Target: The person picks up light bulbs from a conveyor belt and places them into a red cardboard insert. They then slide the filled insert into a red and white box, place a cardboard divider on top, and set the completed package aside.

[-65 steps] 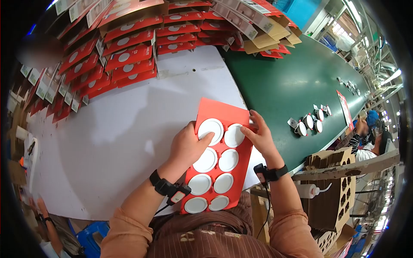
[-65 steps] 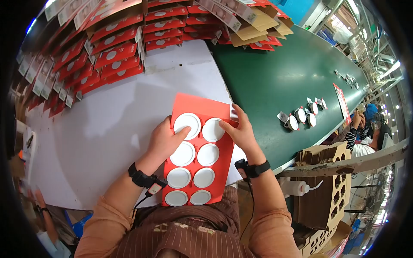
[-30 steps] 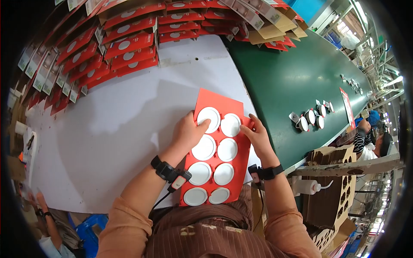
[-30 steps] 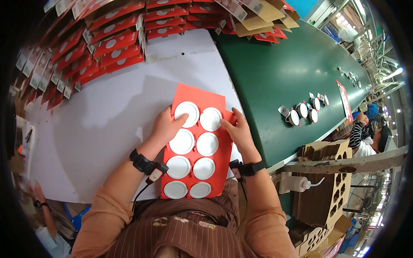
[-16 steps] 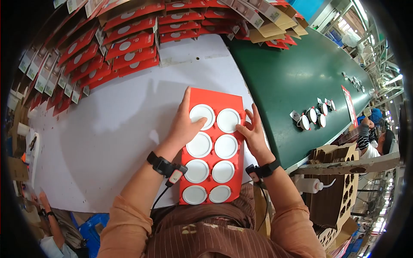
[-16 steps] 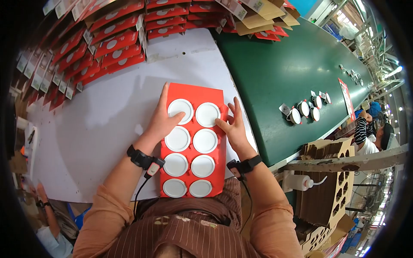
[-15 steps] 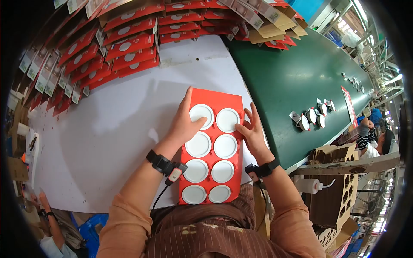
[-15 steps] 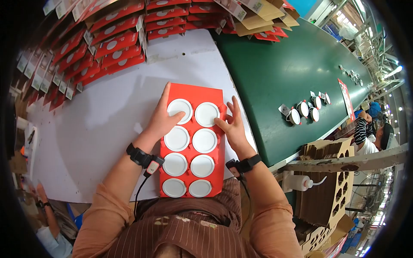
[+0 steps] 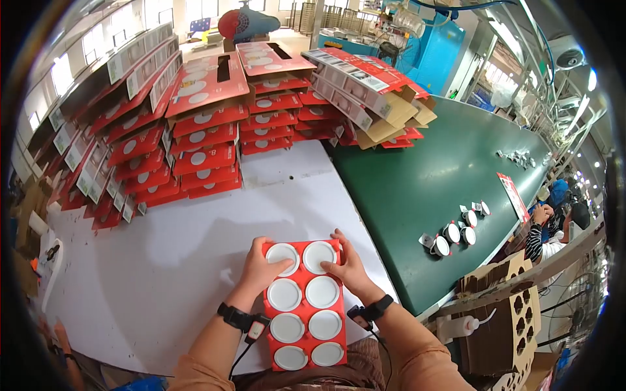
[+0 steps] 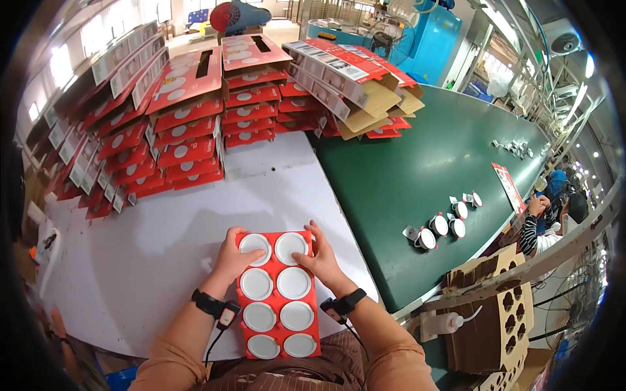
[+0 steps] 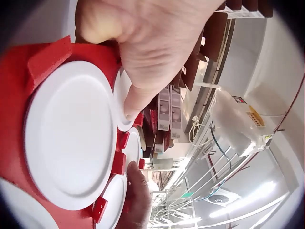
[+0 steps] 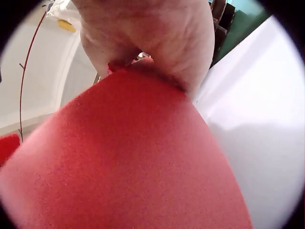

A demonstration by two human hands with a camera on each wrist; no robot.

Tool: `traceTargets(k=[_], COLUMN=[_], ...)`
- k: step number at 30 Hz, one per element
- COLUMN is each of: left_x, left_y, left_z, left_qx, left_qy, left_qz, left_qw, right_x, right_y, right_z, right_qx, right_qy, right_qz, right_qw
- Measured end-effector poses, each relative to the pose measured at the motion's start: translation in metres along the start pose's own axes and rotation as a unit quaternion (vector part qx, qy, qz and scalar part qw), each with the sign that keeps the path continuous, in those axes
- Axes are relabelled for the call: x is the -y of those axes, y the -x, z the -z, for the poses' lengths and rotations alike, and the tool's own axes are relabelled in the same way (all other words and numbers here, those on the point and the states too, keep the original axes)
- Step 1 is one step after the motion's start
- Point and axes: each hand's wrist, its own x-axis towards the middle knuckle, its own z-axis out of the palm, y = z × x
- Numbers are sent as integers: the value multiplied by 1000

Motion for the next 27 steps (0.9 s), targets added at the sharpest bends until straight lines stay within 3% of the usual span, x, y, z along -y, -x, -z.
traceTargets(k=[1, 2, 4, 6, 8, 10, 12, 14, 16, 17, 19, 20, 22, 27], left_x=[0, 5, 19, 21, 26, 35, 46, 58, 62, 60, 63, 66, 72, 82], left_y=[2, 2, 1, 3, 5, 4, 3, 1, 0, 0, -2, -1, 1, 0], left_z=[2, 2, -1, 2, 5, 9, 12, 14, 14, 13, 9, 8, 6, 7], left_qx=[-4, -6, -21, 10, 44, 24, 10, 9, 9, 9, 9, 4, -5, 9], left_qy=[41, 41, 244, 280, 313, 282, 289, 268, 270, 270, 274, 268, 263, 230], left_qz=[55, 51, 117, 131, 144, 157, 162, 169, 180, 184, 190, 188, 187, 158], left_qw=[998, 998, 962, 951, 938, 946, 944, 948, 946, 945, 943, 945, 947, 960], right_x=[3, 6, 11, 14, 6, 1, 39, 63, 92, 101, 113, 116, 119, 122], right_y=[-1, -2, -5, -10, -17, -43, -81, -125, -164, -180, -204, -215, -231, -253], right_z=[1, 0, -3, -4, 3, 38, 78, 129, 156, 157, 154, 151, 141, 154], right_qx=[23, 47, 58, 70, 71, 108, -80, -129, -250, -248, -270, -267, -270, -281], right_qy=[-28, -55, -63, -14, -7, 214, 280, 298, 525, 528, 591, 594, 662, 681], right_qz=[-45, -89, -101, -150, -103, -10, 130, 157, 187, 187, 202, 202, 167, 191], right_qw=[998, 993, 991, 986, 992, 971, 948, 933, 792, 790, 733, 732, 679, 649])
